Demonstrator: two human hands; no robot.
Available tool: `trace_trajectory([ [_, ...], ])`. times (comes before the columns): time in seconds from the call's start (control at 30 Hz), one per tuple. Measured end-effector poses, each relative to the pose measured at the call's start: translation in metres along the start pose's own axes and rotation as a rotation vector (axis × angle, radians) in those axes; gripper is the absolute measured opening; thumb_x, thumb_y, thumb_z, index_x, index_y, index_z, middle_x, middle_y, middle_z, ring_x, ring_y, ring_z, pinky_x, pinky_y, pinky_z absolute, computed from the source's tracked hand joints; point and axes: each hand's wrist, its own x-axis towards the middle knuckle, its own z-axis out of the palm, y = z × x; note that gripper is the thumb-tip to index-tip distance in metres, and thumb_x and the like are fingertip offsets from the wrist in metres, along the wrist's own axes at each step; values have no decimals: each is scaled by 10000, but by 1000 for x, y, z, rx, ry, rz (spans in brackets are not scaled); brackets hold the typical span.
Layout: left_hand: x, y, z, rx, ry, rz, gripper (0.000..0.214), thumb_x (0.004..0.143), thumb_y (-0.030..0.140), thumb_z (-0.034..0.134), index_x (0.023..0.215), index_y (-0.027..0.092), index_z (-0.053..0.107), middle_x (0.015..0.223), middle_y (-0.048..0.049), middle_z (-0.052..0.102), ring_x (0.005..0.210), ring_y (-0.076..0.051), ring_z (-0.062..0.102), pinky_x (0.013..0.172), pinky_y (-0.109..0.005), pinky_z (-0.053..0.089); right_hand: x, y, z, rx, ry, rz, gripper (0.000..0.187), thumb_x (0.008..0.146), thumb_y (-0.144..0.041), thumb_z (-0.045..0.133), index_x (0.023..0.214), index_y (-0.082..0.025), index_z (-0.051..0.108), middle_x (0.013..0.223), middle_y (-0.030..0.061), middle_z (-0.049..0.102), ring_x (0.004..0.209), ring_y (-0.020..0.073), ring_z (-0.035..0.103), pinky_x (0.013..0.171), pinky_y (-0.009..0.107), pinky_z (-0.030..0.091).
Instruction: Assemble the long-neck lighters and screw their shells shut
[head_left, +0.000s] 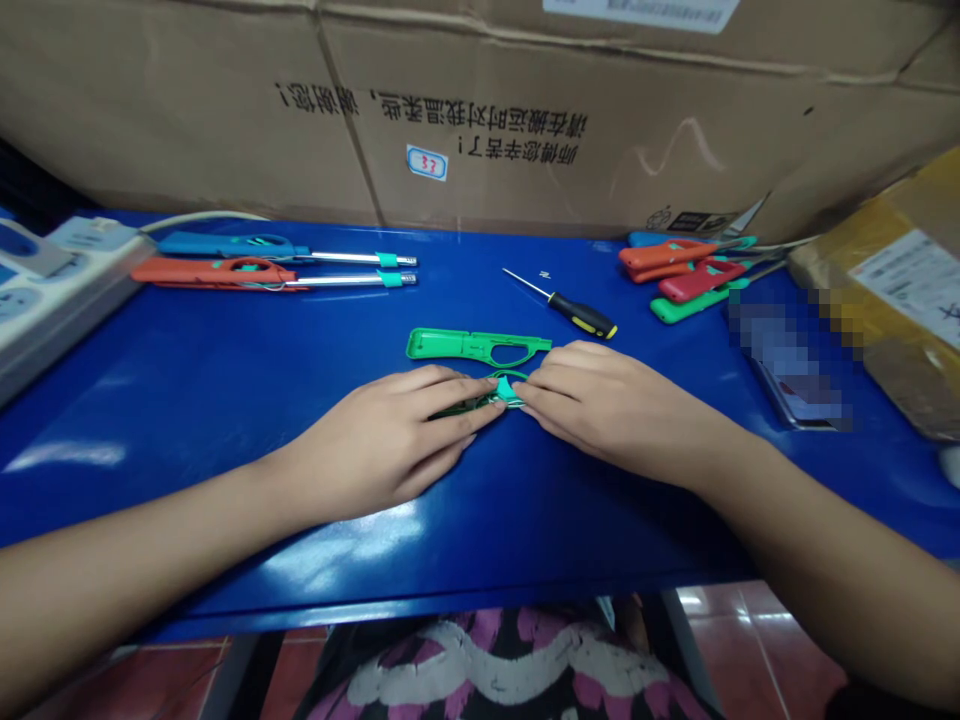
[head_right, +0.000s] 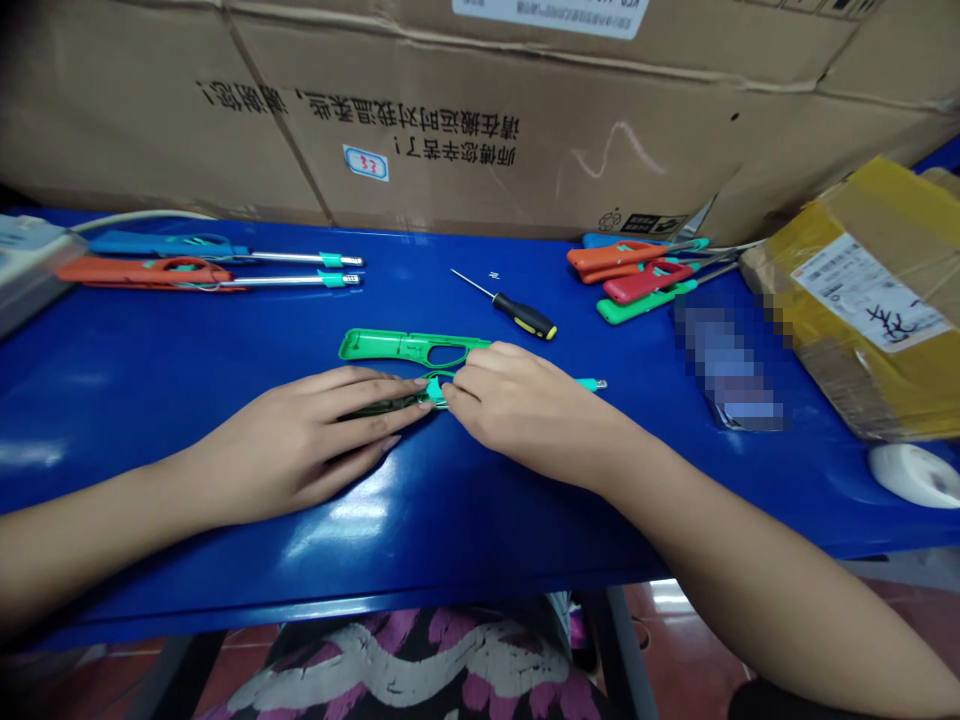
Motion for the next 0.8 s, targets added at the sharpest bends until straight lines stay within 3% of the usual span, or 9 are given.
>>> trace_trajectory([
  [0.1,0,0,0,-10,8,-5,433,998,210,519,1428,173,548,1427,-98,603,1263,-271,591,1066,-447,532,1,-1,3,-86,10,-36,316,1022,-120,428,1210,-12,658,860,117,719,817,246,626,748,400,507],
  [0.33,3,1,-2,-22,25,-8,406,999,204,518,1398,164,579,1400,-95,628,1237,-267,606,1059,-444,535,2,1,5,0,38,-57,323,1044,-144,406,1063,-61,718,829,112,737,807,216,643,784,401,522],
  [0.53,3,3,-4,-11,0,-19,409,1004,215,506,1405,175,574,1386,-107,634,1223,-273,610,1031,-448,552,3,12,14,557,206,163,160,959,-149,606,1039,-148,744,901,69,774,854,184,675,835,351,545],
  [0.67,3,3,-4,3,-24,-19,425,1006,219,497,1424,174,557,1397,-119,623,1234,-280,606,1026,-456,559,5,10,15,691,204,243,177,936,-124,615,1028,-168,761,914,73,780,840,183,683,809,350,551],
  [0.8,3,3,-4,6,-21,-10,418,1004,211,494,1413,171,572,1388,-123,629,1227,-289,611,999,-462,579,7,5,14,827,173,443,194,898,-113,635,1039,-167,756,943,67,770,861,175,691,806,328,557],
])
